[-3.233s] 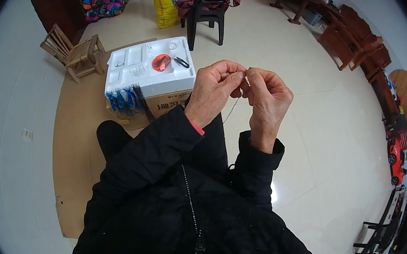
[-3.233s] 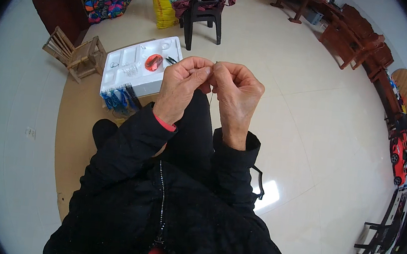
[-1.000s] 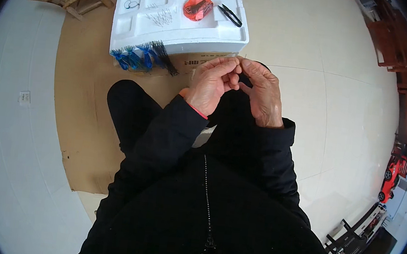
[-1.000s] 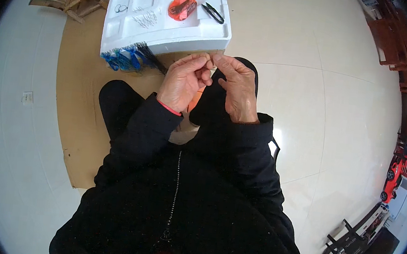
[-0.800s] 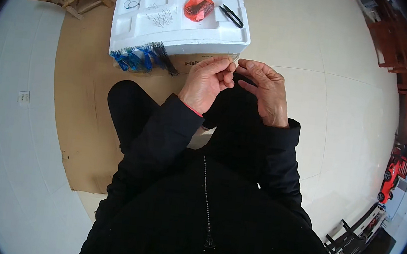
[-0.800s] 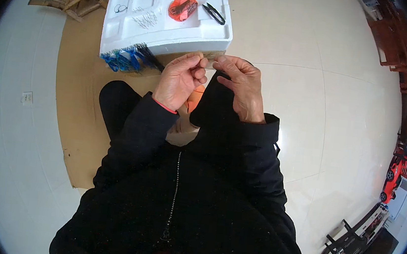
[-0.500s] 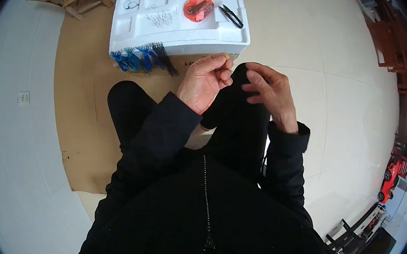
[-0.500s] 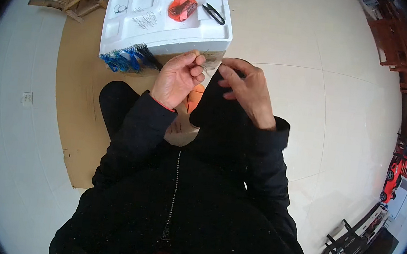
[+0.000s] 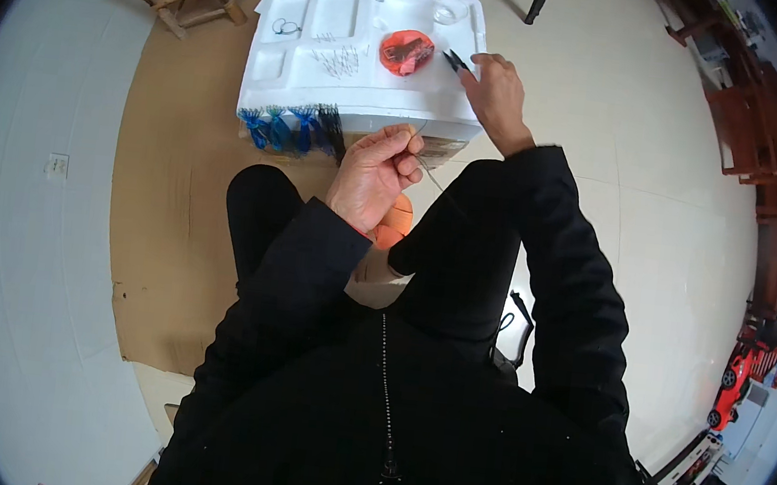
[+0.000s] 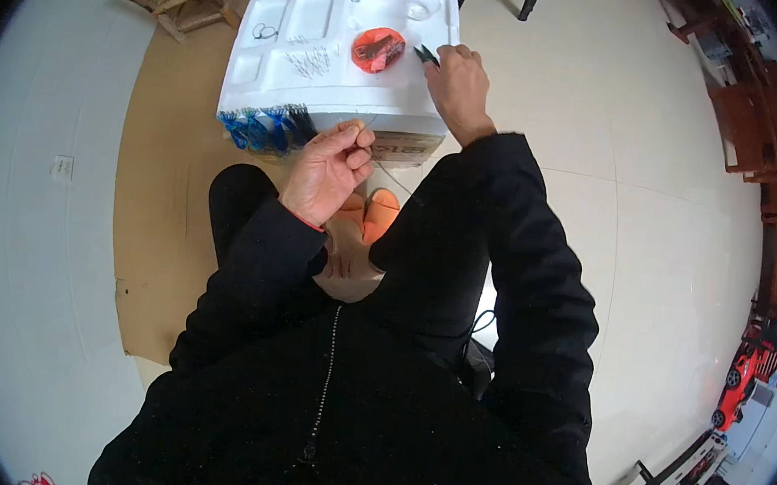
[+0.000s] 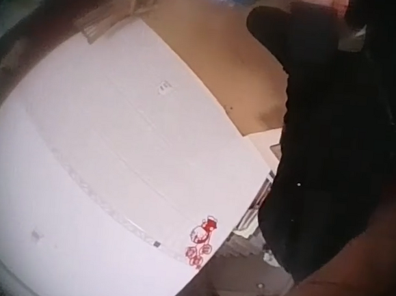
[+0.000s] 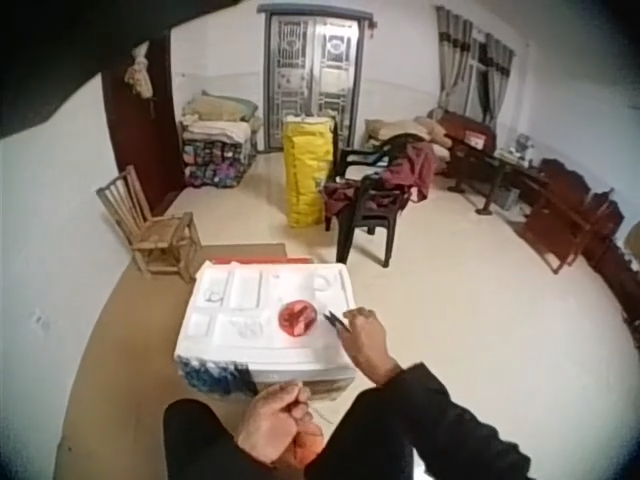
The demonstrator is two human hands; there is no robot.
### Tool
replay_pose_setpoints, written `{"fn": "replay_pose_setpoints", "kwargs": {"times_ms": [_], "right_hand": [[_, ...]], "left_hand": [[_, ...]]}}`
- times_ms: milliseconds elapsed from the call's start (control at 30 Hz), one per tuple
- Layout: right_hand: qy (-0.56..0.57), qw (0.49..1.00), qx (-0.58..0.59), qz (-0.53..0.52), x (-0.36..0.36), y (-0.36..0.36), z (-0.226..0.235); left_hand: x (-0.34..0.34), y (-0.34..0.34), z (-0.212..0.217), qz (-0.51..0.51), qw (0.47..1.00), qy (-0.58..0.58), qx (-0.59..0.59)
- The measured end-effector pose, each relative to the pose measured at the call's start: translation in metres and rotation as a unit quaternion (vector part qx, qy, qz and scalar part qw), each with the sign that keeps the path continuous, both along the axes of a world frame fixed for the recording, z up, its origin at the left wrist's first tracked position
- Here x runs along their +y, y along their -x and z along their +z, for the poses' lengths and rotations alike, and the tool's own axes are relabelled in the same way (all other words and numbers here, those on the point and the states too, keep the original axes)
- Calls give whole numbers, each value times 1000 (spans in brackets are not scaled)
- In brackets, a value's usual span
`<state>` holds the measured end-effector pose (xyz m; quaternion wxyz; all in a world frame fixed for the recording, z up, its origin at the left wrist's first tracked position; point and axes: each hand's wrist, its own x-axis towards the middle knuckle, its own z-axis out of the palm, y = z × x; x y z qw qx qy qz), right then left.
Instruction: Assembling small electronic or mechanical components into a plastic tray.
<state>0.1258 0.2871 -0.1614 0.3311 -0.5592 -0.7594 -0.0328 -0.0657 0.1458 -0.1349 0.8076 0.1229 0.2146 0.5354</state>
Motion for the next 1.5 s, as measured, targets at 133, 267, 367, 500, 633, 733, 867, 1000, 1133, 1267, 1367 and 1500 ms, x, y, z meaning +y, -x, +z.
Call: {"fn": "replay_pose_setpoints", "kwargs": {"times_ms": [133, 267, 367, 500, 633, 733, 867, 1000, 1133, 1267, 1367, 1500], "right_hand": [[71, 990, -119, -3, 29, 20, -11], [123, 981, -151, -23, 47, 28, -23], [123, 980, -152, -30, 48, 17, -24], [218, 976, 8, 12, 17, -14, 3], [402, 773, 486, 75, -88, -20, 49], [452, 711, 539, 25, -150, -12, 60], [482, 626, 613, 13, -175, -6, 60], [474, 619, 626, 38, -180, 2, 69], [461, 634, 620, 35, -183, 7, 82], [459, 630, 626, 26, -186, 7, 86], [460, 631, 623, 40, -185, 7, 88], [469, 627, 622, 16, -185, 8, 88]], "left_hand": [[-1, 19, -2, 32, 999, 2, 14], [3, 26, 4, 50, 998, -5, 34], [1, 20, 3, 64, 994, -22, 86], [-4, 14, 5, 77, 987, -50, 132], [-9, 4, 10, 92, 973, -91, 193], [-15, -3, 13, 86, 965, -118, 217], [-20, -20, 21, 77, 958, -137, 238], [-26, -33, 27, 69, 956, -147, 243], [-29, -38, 33, 67, 955, -155, 244], [-33, -39, 35, 63, 955, -150, 248], [-33, -41, 35, 60, 955, -150, 250], [-34, -43, 34, 57, 954, -156, 250]]}}
